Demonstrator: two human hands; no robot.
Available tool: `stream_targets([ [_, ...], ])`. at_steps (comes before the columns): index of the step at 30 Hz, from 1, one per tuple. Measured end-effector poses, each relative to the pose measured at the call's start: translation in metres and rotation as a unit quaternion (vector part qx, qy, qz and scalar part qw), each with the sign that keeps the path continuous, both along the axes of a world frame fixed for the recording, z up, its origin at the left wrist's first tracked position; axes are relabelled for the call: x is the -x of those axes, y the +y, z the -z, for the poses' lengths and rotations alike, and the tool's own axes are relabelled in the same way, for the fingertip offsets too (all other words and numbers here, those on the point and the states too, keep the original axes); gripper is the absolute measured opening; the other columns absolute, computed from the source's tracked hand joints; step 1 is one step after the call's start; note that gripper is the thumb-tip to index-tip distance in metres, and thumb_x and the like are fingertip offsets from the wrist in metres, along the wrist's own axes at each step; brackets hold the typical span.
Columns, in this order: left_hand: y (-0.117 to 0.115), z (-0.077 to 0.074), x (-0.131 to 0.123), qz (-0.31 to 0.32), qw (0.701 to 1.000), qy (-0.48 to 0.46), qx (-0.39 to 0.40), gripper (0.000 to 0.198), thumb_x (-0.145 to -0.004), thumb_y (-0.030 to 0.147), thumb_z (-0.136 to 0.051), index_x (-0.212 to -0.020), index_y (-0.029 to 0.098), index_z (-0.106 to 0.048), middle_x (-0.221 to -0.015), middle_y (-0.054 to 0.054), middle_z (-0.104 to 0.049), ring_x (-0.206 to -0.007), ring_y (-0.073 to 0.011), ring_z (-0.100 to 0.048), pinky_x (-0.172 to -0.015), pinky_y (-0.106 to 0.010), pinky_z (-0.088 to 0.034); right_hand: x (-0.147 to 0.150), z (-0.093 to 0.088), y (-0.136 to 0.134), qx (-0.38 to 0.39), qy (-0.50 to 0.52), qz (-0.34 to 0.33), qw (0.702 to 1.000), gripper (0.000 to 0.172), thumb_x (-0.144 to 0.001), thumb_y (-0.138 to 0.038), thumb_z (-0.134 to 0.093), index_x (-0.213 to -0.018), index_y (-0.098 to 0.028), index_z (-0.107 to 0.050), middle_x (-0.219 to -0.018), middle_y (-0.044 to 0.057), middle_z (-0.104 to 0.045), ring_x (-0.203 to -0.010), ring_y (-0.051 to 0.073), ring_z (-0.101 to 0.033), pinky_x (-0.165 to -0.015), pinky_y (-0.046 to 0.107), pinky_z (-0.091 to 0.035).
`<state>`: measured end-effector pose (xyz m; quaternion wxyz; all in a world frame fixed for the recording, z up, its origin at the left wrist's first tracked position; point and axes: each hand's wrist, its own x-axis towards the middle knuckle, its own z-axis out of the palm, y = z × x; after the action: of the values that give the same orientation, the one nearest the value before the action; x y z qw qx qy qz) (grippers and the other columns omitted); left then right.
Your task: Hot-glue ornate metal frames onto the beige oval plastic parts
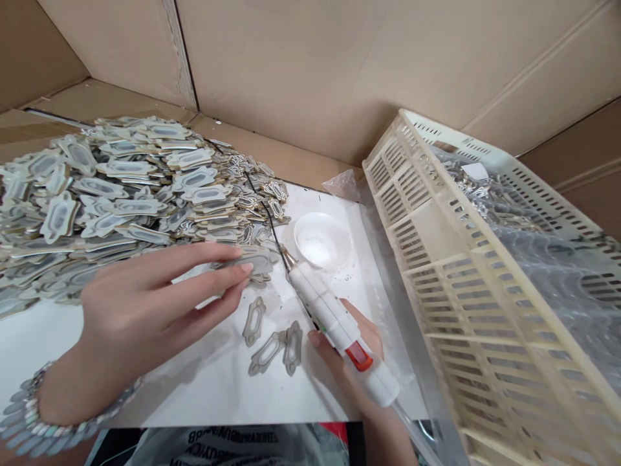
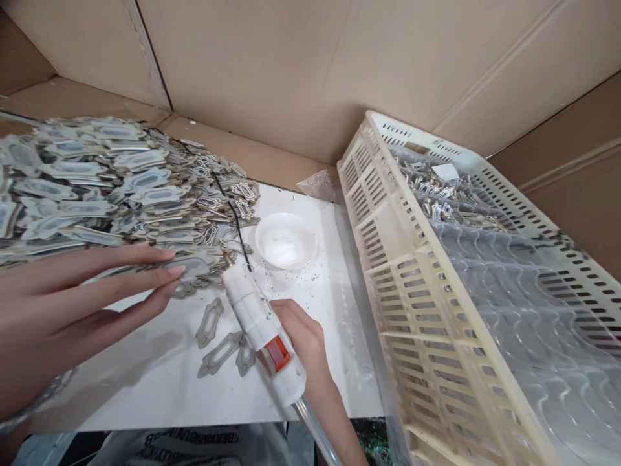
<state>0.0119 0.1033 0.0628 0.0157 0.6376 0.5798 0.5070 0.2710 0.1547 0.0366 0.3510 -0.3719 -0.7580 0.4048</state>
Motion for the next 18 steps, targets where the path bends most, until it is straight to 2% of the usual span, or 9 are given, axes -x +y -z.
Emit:
stream_targets([
  [2, -0.002, -0.004, -0.008, 0.024, 0.997, 0.074, -0.024, 0.010, -0.090, 0.030, -0.070, -0.092, 0.035, -0.079, -0.102, 0.010, -0.079, -0.083, -0.0095, -0.075, -0.082, -0.014, -0.058, 0.000, -0.002, -0.001, 0.005, 0.010, 0.032, 0.999, 0.006, -0.089, -0.026, -0.067, -0.084, -0.024, -0.067, -0.089, 0.003, -0.073, -0.077, 0.019, -0.070, -0.071, 0.029, -0.057],
  [4, -0.003, -0.009, -0.020, 0.057, 0.992, 0.110, -0.025, 0.011, -0.093, 0.026, -0.066, -0.093, 0.029, -0.077, -0.100, 0.005, -0.079, -0.076, -0.0092, -0.075, -0.075, -0.014, -0.059, 0.000, -0.003, -0.002, 0.020, 0.020, 0.056, 0.998, 0.015, -0.087, -0.036, -0.070, -0.080, -0.024, -0.067, -0.080, 0.003, -0.070, -0.066, 0.018, -0.065, -0.062, 0.029, -0.055],
  [6, -0.004, -0.011, -0.034, 0.086, 0.992, 0.090, -0.007, 0.010, -0.091, 0.021, -0.067, -0.095, 0.026, -0.074, -0.094, 0.003, -0.080, -0.077, -0.0110, -0.076, -0.075, -0.015, -0.061, -0.001, -0.005, -0.003, 0.064, 0.038, 0.060, 0.995, 0.027, -0.082, -0.050, -0.077, -0.080, -0.024, -0.069, -0.071, 0.001, -0.065, -0.056, 0.016, -0.058, -0.052, 0.028, -0.051],
  [8, -0.005, -0.009, -0.046, 0.110, 0.992, 0.056, 0.005, 0.011, -0.089, 0.022, -0.070, -0.098, 0.026, -0.071, -0.088, 0.004, -0.080, -0.076, -0.0126, -0.076, -0.075, -0.017, -0.062, -0.002, -0.006, -0.003, 0.123, 0.071, 0.049, 0.989, 0.043, -0.073, -0.064, -0.080, -0.091, -0.025, -0.071, -0.067, 0.000, -0.063, -0.053, 0.015, -0.053, -0.046, 0.027, -0.048],
  [11, -0.008, -0.002, -0.057, 0.134, 0.990, -0.010, 0.038, 0.017, -0.086, 0.026, -0.073, -0.102, 0.027, -0.068, -0.087, 0.004, -0.079, -0.073, -0.0131, -0.076, -0.071, -0.016, -0.061, -0.002, -0.008, -0.004, 0.205, 0.090, 0.013, 0.974, 0.063, -0.067, -0.076, -0.078, -0.105, -0.027, -0.073, -0.068, 0.001, -0.064, -0.055, 0.016, -0.053, -0.047, 0.028, -0.049],
  [15, -0.011, 0.006, -0.065, 0.152, 0.973, -0.133, 0.115, 0.022, -0.079, 0.027, -0.079, -0.098, 0.031, -0.070, -0.087, 0.004, -0.078, -0.075, -0.0135, -0.075, -0.070, -0.016, -0.058, -0.003, -0.008, -0.004, 0.251, 0.064, -0.023, 0.966, 0.066, -0.071, -0.078, -0.073, -0.112, -0.026, -0.074, -0.065, 0.001, -0.062, -0.050, 0.016, -0.051, -0.045, 0.029, -0.049],
  [17, -0.011, 0.007, -0.068, 0.159, 0.938, -0.256, 0.173, 0.022, -0.075, 0.031, -0.084, -0.093, 0.030, -0.071, -0.086, 0.002, -0.077, -0.077, -0.0148, -0.074, -0.069, -0.018, -0.058, -0.004, -0.007, -0.004, 0.255, 0.073, -0.030, 0.964, 0.065, -0.072, -0.078, -0.072, -0.111, -0.026, -0.074, -0.063, 0.000, -0.062, -0.048, 0.015, -0.050, -0.044, 0.029, -0.048],
  [18, -0.010, 0.007, -0.070, 0.167, 0.904, -0.335, 0.209, 0.023, -0.075, 0.036, -0.086, -0.091, 0.028, -0.071, -0.084, 0.001, -0.075, -0.076, -0.0150, -0.073, -0.066, -0.018, -0.057, -0.004, -0.007, -0.004, 0.257, 0.077, -0.034, 0.963, 0.063, -0.072, -0.078, -0.072, -0.109, -0.026, -0.075, -0.061, 0.000, -0.061, -0.047, 0.015, -0.050, -0.044, 0.028, -0.048],
])
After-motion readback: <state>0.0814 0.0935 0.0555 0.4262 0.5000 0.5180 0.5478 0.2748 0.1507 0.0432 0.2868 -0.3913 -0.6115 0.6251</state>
